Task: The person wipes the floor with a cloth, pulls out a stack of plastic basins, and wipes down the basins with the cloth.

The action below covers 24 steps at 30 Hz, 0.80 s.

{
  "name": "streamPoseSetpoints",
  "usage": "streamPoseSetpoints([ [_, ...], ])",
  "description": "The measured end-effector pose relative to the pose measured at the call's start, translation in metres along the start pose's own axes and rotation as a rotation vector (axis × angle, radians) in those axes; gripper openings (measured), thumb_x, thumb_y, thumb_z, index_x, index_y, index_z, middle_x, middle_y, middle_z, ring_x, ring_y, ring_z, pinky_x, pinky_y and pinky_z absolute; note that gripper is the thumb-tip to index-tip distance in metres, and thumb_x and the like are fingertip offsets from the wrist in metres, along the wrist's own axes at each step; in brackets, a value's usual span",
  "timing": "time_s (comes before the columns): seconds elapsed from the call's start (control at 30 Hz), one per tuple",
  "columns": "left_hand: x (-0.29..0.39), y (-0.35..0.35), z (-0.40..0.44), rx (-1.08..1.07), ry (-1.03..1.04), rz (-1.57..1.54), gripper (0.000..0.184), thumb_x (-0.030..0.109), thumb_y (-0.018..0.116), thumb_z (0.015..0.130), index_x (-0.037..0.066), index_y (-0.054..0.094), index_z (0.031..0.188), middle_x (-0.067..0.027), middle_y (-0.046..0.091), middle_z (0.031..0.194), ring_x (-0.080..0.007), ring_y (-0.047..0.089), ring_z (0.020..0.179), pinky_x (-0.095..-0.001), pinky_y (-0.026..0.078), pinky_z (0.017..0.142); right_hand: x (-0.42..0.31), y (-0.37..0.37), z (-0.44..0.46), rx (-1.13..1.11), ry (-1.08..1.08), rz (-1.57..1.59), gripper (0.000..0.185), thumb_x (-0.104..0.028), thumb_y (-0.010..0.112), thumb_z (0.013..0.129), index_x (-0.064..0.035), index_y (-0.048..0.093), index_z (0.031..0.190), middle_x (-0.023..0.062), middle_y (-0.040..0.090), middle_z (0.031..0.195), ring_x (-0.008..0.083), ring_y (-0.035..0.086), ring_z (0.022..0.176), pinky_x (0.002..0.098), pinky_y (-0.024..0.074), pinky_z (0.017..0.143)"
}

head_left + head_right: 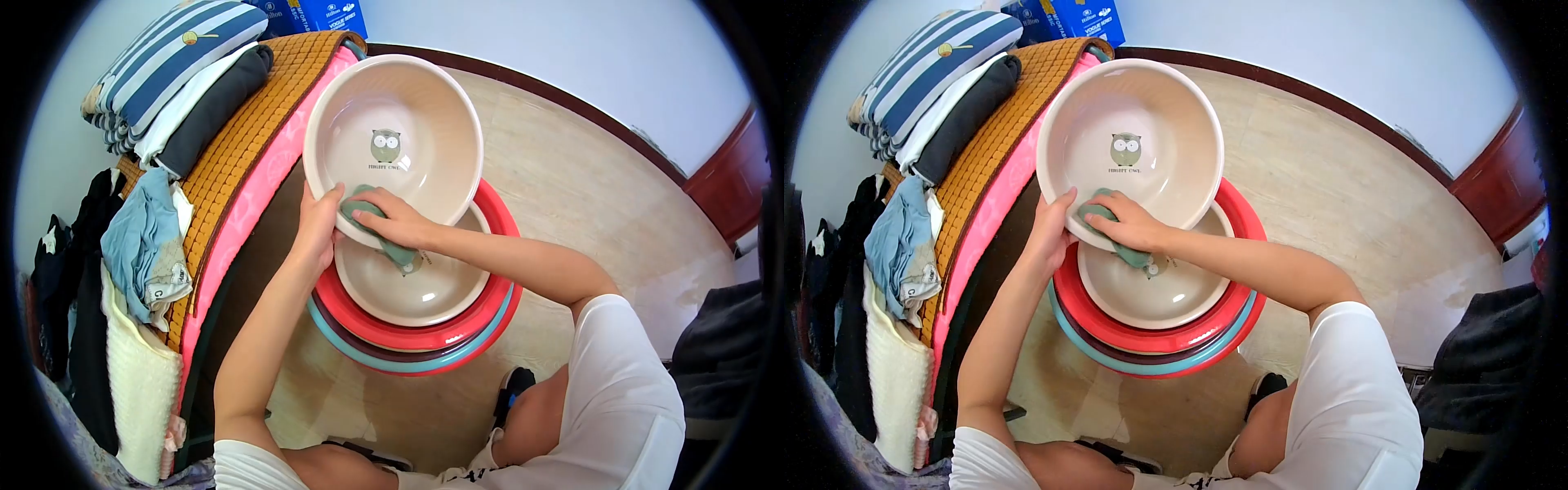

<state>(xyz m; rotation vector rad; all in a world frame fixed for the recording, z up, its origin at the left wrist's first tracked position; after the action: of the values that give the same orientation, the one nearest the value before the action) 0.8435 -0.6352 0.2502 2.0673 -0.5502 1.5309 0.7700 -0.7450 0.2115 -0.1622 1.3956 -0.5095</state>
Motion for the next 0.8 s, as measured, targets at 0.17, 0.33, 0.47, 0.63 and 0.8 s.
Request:
streamPoseSetpoints([
  [0.17, 0.012, -0.003, -0.007, -0.007, 0.041, 0.026, 0.067, 0.002, 0.052, 0.093, 0.010, 0.034, 0.157, -0.0184, 0.057, 0.142, -0.0317, 0.066, 0.123, -0.0481, 0.065, 0.091, -0.001, -0.026, 0.009, -0.064, -0.213, -0.209, 0.043, -0.029, 0.065, 0.096, -0.0138, 0.066, 0.136, 0.0177, 0.059, 0.130, 0.0373, 0.057, 0.126, 0.0459, 0.0473, 0.109],
  [0.33, 0.033, -0.002, -0.013, -0.023, 0.067, 0.108, 0.080, -0.001, 0.051, 0.086, 0.012, 0.026, 0.161, -0.0196, 0.053, 0.145, -0.0354, 0.065, 0.127, -0.0532, 0.064, 0.094, 0.033, -0.094, 0.019, 0.027, -0.245, -0.911, 0.039, -0.021, 0.072, 0.082, -0.0157, 0.074, 0.120, 0.0119, 0.060, 0.131, 0.0340, 0.056, 0.126, 0.0450, 0.0504, 0.103],
  [0.47, 0.020, 0.004, -0.010, 0.018, 0.040, 0.062, 0.088, 0.000, 0.050, 0.083, 0.018, 0.020, 0.163, -0.0184, 0.052, 0.145, -0.0344, 0.068, 0.119, -0.0500, 0.067, 0.087, 0.025, -0.136, 0.022, 0.305, -0.407, -1.145, 0.041, -0.018, 0.074, 0.079, -0.0149, 0.074, 0.120, 0.0119, 0.060, 0.133, 0.0336, 0.056, 0.127, 0.0466, 0.0514, 0.102],
  [0.63, 0.036, 0.011, -0.009, -0.041, 0.061, 0.069, 0.085, 0.000, 0.051, 0.082, 0.013, 0.024, 0.161, -0.0189, 0.053, 0.142, -0.0336, 0.065, 0.121, -0.0471, 0.067, 0.085, 0.021, -0.120, 0.015, 0.358, -0.240, -0.950, 0.033, -0.023, 0.072, 0.084, -0.0068, 0.076, 0.113, 0.0169, 0.060, 0.129, 0.0393, 0.058, 0.116, 0.0481, 0.0506, 0.101],
  [0.8, 0.012, -0.008, 0.003, 0.015, 0.058, 0.050, 0.079, 0.000, 0.052, 0.081, 0.008, 0.031, 0.157, -0.0187, 0.056, 0.138, -0.0322, 0.068, 0.115, -0.0444, 0.068, 0.081, 0.029, -0.030, 0.004, -0.048, -0.085, -0.260, 0.052, -0.041, 0.076, 0.084, -0.0068, 0.075, 0.123, 0.0268, 0.061, 0.130, 0.0455, 0.060, 0.119, 0.0497, 0.0500, 0.106],
])
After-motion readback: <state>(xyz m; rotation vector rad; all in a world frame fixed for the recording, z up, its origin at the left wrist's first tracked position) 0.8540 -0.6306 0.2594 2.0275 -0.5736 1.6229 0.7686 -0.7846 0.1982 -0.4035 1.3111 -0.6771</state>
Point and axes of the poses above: each hand's wrist, its own z-axis towards the middle knuckle, its own y-axis out of the palm, x = y × z, the point moved 9 cm from there along z, towards the middle knuckle
